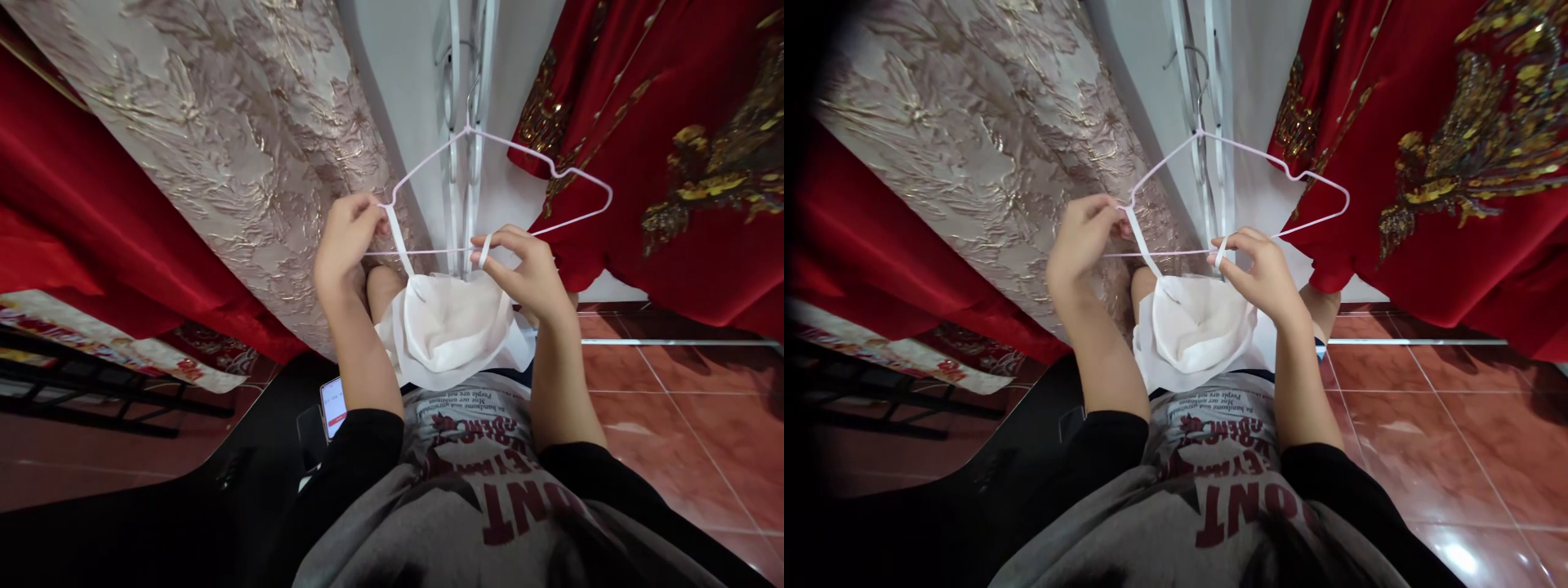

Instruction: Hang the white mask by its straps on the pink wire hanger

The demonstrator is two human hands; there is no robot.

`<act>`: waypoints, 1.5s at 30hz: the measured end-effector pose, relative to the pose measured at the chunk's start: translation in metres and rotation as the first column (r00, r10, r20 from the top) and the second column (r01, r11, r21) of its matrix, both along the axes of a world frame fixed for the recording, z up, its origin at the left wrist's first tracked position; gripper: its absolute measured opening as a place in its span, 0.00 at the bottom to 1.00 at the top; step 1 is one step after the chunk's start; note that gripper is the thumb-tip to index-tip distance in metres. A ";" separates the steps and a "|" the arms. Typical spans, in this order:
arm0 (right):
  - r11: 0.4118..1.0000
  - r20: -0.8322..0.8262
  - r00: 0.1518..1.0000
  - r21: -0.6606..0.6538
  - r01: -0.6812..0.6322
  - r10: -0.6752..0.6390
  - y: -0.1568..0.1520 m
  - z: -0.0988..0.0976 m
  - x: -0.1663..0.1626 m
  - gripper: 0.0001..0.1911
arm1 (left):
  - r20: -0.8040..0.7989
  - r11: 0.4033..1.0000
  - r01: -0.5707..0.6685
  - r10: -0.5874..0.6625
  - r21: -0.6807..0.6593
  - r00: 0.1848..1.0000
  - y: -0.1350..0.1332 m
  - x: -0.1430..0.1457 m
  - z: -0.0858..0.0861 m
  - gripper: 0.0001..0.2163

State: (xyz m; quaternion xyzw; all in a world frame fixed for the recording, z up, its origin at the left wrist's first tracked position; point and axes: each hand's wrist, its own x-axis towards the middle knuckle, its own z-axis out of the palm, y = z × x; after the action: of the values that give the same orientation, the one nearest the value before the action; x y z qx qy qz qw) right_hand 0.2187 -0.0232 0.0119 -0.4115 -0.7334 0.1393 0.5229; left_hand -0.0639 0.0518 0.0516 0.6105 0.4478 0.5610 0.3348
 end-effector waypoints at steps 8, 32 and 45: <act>0.999 0.090 0.995 0.000 -0.036 0.036 0.002 0.002 -0.012 0.13 | 0.569 1.000 -0.028 0.026 -0.006 0.822 -0.009 0.023 -0.078 0.14; 0.990 -0.050 0.994 0.097 0.099 -0.094 0.038 0.059 0.076 0.18 | 0.650 0.993 -0.047 -0.034 0.107 0.759 -0.011 0.046 -0.073 0.06; 0.998 0.362 0.930 -0.022 -0.065 0.068 0.024 -0.012 -0.014 0.18 | 0.510 0.997 0.022 -0.059 0.078 0.858 -0.023 0.046 -0.078 0.06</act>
State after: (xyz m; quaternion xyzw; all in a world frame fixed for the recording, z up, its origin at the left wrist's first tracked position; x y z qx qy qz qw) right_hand 0.2049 0.0010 0.0000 -0.4078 -0.8300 0.0824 0.3716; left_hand -0.0175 0.0291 -0.0266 0.4600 0.3102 0.7110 0.4321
